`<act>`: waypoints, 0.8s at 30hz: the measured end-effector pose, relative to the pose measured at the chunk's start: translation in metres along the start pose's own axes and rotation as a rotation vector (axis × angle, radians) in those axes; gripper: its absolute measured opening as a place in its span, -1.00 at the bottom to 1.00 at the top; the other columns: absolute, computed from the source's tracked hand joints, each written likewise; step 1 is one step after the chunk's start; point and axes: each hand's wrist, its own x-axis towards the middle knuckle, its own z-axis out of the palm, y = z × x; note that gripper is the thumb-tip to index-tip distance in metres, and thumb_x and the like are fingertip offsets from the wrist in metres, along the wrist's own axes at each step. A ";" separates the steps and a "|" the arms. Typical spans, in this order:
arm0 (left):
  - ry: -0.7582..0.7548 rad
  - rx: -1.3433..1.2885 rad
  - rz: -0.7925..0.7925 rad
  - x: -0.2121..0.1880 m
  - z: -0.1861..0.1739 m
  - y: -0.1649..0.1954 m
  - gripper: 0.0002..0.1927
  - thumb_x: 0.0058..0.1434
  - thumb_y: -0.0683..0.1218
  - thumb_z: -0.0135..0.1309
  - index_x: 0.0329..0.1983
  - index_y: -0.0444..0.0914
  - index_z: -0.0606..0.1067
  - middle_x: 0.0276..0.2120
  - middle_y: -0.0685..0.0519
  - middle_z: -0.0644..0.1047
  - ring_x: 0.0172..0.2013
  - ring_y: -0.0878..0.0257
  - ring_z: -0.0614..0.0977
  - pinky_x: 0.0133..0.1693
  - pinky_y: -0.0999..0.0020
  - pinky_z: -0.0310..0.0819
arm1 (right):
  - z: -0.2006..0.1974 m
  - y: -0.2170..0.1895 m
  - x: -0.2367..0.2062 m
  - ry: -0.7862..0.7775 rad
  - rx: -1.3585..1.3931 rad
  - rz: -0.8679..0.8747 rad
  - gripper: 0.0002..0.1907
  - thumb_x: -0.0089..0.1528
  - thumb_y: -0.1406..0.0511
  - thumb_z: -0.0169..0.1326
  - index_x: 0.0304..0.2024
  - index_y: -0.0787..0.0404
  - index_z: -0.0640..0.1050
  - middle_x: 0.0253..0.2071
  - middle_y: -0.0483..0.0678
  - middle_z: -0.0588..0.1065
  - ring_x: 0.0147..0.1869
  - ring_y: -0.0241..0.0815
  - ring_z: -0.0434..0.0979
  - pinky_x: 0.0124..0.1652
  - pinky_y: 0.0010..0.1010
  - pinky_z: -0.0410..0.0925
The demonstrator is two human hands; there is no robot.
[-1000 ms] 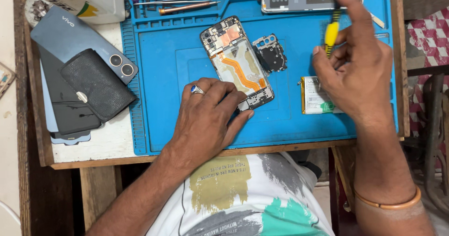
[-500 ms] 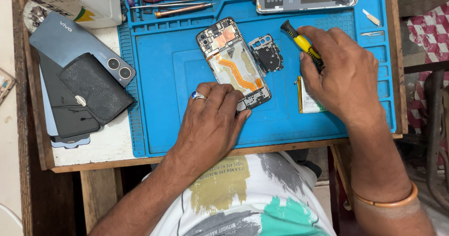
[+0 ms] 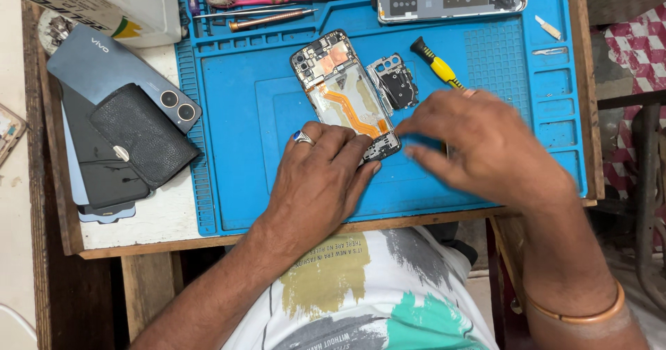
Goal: The person disassembles a smartphone on a blue work mat, using a screwdriver to remove screws and a prying tool to detach the battery and camera module. They handle the battery, camera assembly, and internal frame, placing removed parts on the mat.
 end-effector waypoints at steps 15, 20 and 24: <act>0.056 -0.018 0.041 -0.006 0.006 -0.007 -0.66 0.24 -0.03 0.28 -0.01 -0.32 0.59 -0.15 -0.05 0.55 -0.13 0.06 0.52 -0.11 0.15 0.46 | 0.015 0.004 0.001 -0.065 0.013 0.011 -0.69 0.15 0.11 0.28 -0.15 0.14 0.68 -0.29 -0.07 0.59 -0.22 -0.02 0.59 -0.20 -0.16 0.40; 0.007 -0.076 0.017 -0.003 0.001 -0.008 -0.65 0.21 -0.04 0.28 -0.01 -0.31 0.59 -0.15 -0.05 0.55 -0.12 0.03 0.52 -0.08 0.12 0.45 | 0.014 0.008 0.003 -0.109 0.092 0.048 -0.68 0.14 0.12 0.29 -0.16 0.15 0.67 -0.27 -0.06 0.60 -0.24 -0.01 0.60 -0.27 -0.19 0.42; -0.024 -0.097 0.004 -0.002 -0.003 -0.008 -0.65 0.21 -0.06 0.25 0.02 -0.32 0.58 -0.12 -0.08 0.55 -0.07 0.00 0.52 -0.02 0.10 0.47 | 0.012 0.009 0.003 -0.092 0.090 0.010 -0.68 0.15 0.13 0.29 -0.15 0.17 0.66 -0.27 -0.06 0.60 -0.22 0.00 0.60 -0.24 -0.18 0.42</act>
